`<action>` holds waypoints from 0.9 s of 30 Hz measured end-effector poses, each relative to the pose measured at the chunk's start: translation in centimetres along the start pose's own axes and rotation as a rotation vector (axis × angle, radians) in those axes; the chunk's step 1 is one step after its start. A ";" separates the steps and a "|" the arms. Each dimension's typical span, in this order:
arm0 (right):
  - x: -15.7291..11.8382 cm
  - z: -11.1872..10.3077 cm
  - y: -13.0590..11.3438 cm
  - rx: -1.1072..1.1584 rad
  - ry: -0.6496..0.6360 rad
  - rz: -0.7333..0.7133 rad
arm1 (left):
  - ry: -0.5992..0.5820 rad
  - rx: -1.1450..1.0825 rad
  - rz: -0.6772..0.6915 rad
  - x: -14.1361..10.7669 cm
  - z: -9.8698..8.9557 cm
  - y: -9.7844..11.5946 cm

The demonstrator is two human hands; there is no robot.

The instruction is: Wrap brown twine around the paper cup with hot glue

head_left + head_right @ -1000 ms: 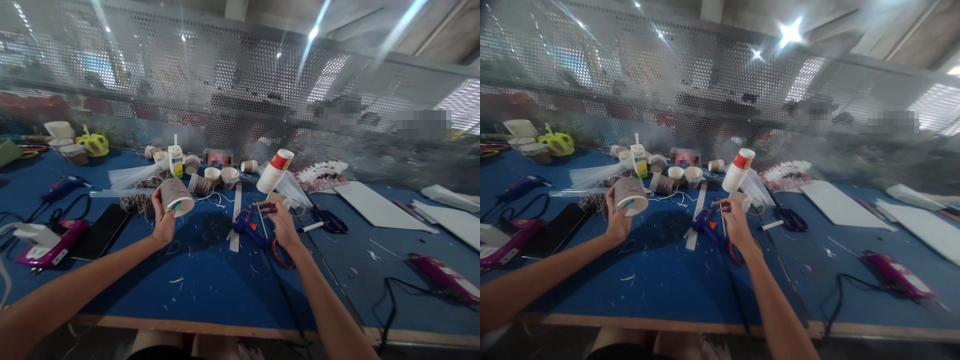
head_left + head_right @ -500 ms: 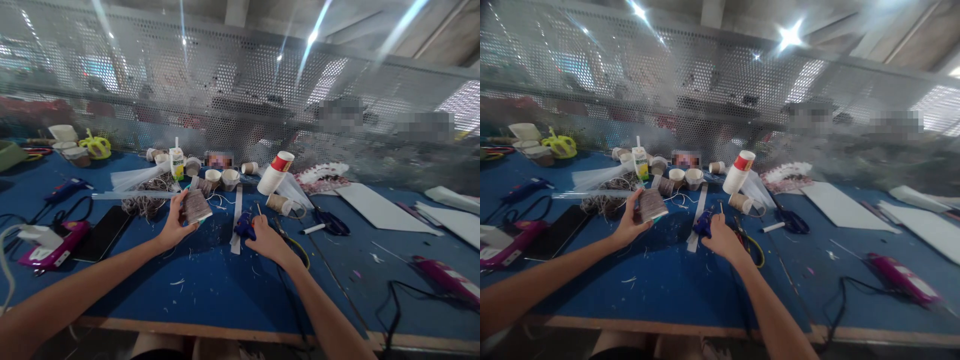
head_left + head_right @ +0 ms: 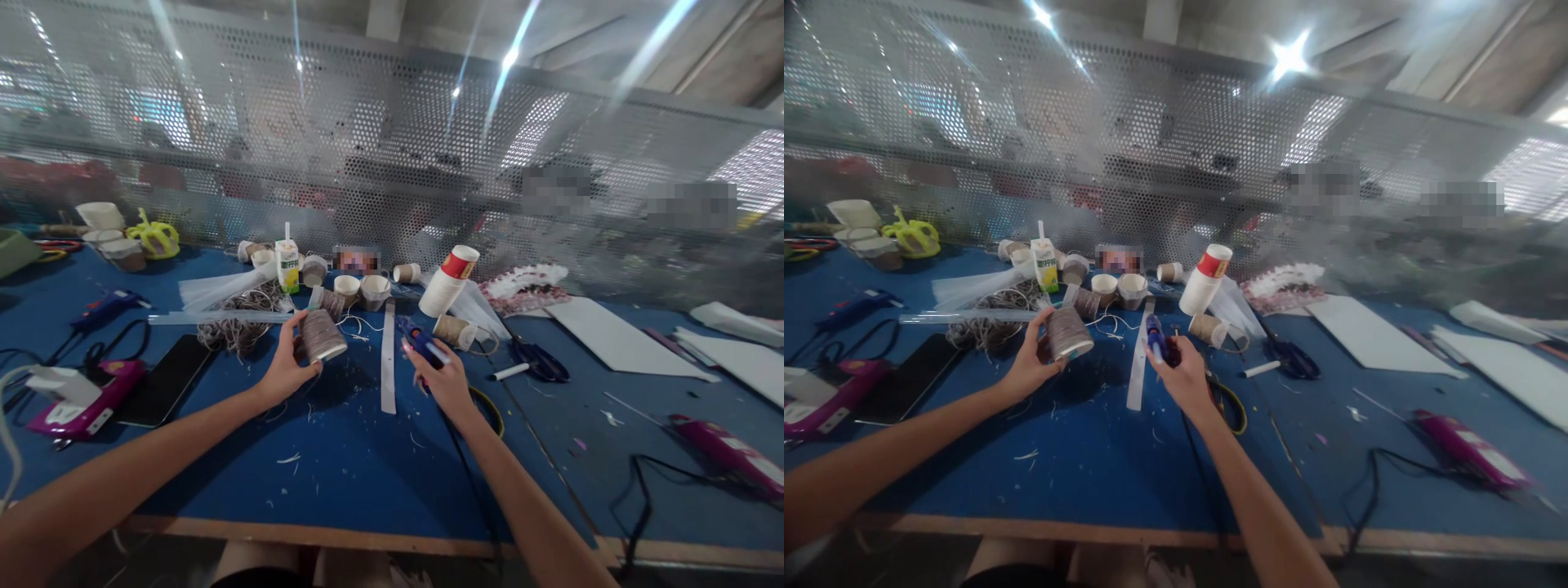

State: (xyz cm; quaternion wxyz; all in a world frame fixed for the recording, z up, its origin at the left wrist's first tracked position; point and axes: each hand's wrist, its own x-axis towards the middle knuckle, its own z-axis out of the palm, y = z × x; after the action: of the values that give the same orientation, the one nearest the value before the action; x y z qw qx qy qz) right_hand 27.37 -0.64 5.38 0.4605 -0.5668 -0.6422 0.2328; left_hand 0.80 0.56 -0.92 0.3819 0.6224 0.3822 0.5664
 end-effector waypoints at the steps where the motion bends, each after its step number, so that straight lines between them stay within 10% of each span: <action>1: -0.1 0.0 -0.2 0.113 -0.041 0.068 | -0.006 -0.023 -0.004 0.0 0.1 0.0; 12: -1.4 0.7 -2.2 0.693 -0.404 0.283 | 0.032 -0.008 0.003 -0.1 0.1 0.3; 27: -3.0 2.0 -1.7 0.254 -0.356 0.081 | 0.010 0.068 0.030 0.0 0.0 0.6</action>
State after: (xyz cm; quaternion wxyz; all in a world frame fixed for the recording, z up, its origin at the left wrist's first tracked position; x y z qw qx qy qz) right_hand 24.62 -3.40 4.84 0.3978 -0.4794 -0.6558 0.4264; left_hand 0.84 0.35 -0.36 0.3500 0.6377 0.3940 0.5618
